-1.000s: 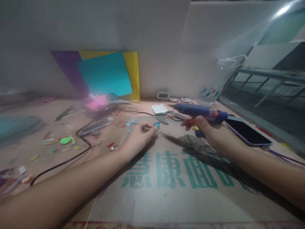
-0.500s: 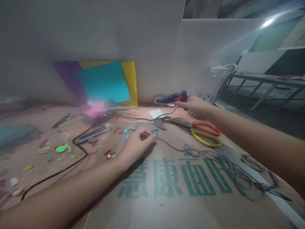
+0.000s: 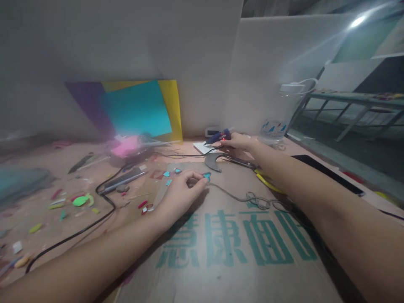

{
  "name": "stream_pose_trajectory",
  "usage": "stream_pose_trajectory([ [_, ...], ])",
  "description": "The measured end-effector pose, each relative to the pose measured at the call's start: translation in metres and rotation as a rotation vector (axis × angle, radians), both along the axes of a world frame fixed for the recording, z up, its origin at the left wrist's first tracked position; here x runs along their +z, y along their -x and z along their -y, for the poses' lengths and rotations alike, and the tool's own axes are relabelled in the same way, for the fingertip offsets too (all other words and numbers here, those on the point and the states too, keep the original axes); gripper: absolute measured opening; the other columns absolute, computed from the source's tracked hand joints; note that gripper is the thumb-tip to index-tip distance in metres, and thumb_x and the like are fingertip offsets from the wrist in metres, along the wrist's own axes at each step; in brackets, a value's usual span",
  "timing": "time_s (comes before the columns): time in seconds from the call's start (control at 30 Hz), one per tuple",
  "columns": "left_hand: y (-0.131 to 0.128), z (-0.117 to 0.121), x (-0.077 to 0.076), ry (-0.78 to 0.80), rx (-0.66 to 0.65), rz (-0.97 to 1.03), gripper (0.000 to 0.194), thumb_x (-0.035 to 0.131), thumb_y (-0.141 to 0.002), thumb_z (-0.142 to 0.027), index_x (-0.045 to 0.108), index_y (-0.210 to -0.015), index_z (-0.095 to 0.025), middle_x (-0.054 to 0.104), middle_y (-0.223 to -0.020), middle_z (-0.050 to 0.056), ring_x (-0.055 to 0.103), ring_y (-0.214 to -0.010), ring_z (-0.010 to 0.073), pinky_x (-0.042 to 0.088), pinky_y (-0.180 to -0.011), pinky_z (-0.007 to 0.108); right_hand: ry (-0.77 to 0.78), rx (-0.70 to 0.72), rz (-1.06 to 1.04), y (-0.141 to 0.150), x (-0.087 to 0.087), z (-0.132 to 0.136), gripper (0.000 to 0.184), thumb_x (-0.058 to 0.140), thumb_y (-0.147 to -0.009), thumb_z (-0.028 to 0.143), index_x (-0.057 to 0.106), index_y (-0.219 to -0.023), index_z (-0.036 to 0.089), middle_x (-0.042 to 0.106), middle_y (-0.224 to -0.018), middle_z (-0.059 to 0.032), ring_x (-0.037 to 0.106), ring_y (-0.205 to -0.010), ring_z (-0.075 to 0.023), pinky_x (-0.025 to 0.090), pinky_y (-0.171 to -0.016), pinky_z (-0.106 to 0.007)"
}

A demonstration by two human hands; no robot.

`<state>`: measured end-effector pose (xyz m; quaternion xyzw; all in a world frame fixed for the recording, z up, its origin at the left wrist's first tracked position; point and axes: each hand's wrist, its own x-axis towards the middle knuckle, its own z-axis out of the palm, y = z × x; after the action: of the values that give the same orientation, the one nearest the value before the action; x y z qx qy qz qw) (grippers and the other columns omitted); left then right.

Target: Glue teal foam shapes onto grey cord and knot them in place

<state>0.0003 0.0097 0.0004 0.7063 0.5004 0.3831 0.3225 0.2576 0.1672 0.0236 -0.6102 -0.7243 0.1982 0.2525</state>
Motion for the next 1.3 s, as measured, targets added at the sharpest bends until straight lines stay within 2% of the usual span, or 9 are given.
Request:
stream_pose_trajectory([
  [0.23,0.000,0.000,-0.001,0.009,-0.013,-0.003,0.020,0.062,-0.082,-0.040,0.065,-0.076,-0.021,0.074,-0.091,0.005,0.067,-0.091,0.0240,0.049,-0.082,0.035,-0.017,-0.048,0.249,-0.020,0.010,0.009,0.038,0.064,-0.087,0.042,0.072,-0.108,0.011,0.074,-0.104,-0.0155,0.066,-0.092,-0.0257,0.046,-0.082,-0.032],
  [0.3,0.001,-0.001,-0.002,0.002,-0.022,0.000,0.021,0.062,-0.082,-0.040,0.065,-0.076,-0.020,0.074,-0.096,0.005,0.066,-0.096,0.0244,0.047,-0.085,0.036,-0.044,-0.104,0.321,-0.025,0.017,0.028,0.042,0.067,-0.083,0.043,0.072,-0.111,0.012,0.073,-0.106,-0.0175,0.066,-0.095,-0.0300,0.045,-0.080,-0.034],
  [0.4,0.001,-0.001,-0.002,-0.015,-0.039,0.008,0.020,0.061,-0.083,-0.039,0.065,-0.077,-0.020,0.074,-0.099,0.006,0.065,-0.099,0.0244,0.047,-0.088,0.036,-0.081,-0.129,0.370,-0.019,0.030,0.071,0.035,0.069,-0.079,0.040,0.074,-0.105,0.018,0.075,-0.100,-0.0127,0.066,-0.094,-0.0285,0.044,-0.076,-0.031],
  [0.5,0.000,0.000,-0.003,-0.034,-0.038,0.018,0.018,0.061,-0.082,-0.037,0.066,-0.078,-0.021,0.073,-0.097,0.007,0.065,-0.097,0.0247,0.047,-0.090,0.038,-0.110,-0.063,0.143,0.005,0.036,0.117,0.032,0.058,-0.086,0.047,0.074,-0.082,0.020,0.074,-0.083,-0.0058,0.065,-0.083,-0.0226,0.045,-0.072,-0.029],
  [0.6,0.000,0.000,-0.004,-0.049,-0.030,0.036,0.017,0.063,-0.082,-0.038,0.066,-0.078,-0.022,0.073,-0.101,0.007,0.064,-0.103,0.0262,0.045,-0.096,0.041,-0.025,0.101,-0.212,0.034,0.023,0.147,0.023,0.064,-0.081,0.040,0.073,-0.081,0.018,0.073,-0.082,-0.0040,0.066,-0.081,-0.0192,0.049,-0.077,-0.030],
  [0.67,0.001,-0.001,-0.004,-0.056,-0.033,0.030,0.018,0.064,-0.082,-0.039,0.066,-0.078,-0.022,0.072,-0.104,0.008,0.064,-0.105,0.0268,0.044,-0.098,0.042,0.068,0.127,-0.375,0.048,0.005,0.156,0.021,0.069,-0.078,0.036,0.074,-0.087,0.018,0.072,-0.081,-0.0041,0.065,-0.077,-0.0181,0.051,-0.073,-0.030],
  [0.83,0.002,0.000,-0.003,-0.040,-0.043,0.022,0.018,0.064,-0.082,-0.038,0.064,-0.074,-0.021,0.072,-0.103,0.007,0.064,-0.103,0.0257,0.045,-0.097,0.042,0.171,0.110,-0.715,0.060,-0.031,0.158,0.034,0.073,-0.079,0.046,0.074,-0.097,0.018,0.071,-0.080,-0.0049,0.065,-0.076,-0.0171,0.054,-0.070,-0.030],
  [1.0,0.000,0.003,0.001,-0.079,-0.077,-0.020,0.018,0.064,-0.082,-0.037,0.064,-0.073,-0.022,0.072,-0.100,0.006,0.063,-0.104,0.0254,0.045,-0.095,0.040,0.189,0.132,-0.788,0.061,-0.035,0.161,0.034,0.078,-0.074,0.046,0.074,-0.091,0.017,0.072,-0.081,-0.0045,0.065,-0.077,-0.0168,0.054,-0.073,-0.031],
  [1.3,0.001,0.003,0.001,-0.125,-0.158,-0.020,0.018,0.064,-0.084,-0.034,0.064,-0.072,-0.021,0.072,-0.097,0.005,0.063,-0.101,0.0238,0.044,-0.094,0.038,0.200,0.140,-0.792,0.064,-0.031,0.164,0.030,0.077,-0.074,0.046,0.068,-0.084,0.018,0.066,-0.072,-0.0004,0.061,-0.069,-0.0140,0.050,-0.066,-0.028],
])
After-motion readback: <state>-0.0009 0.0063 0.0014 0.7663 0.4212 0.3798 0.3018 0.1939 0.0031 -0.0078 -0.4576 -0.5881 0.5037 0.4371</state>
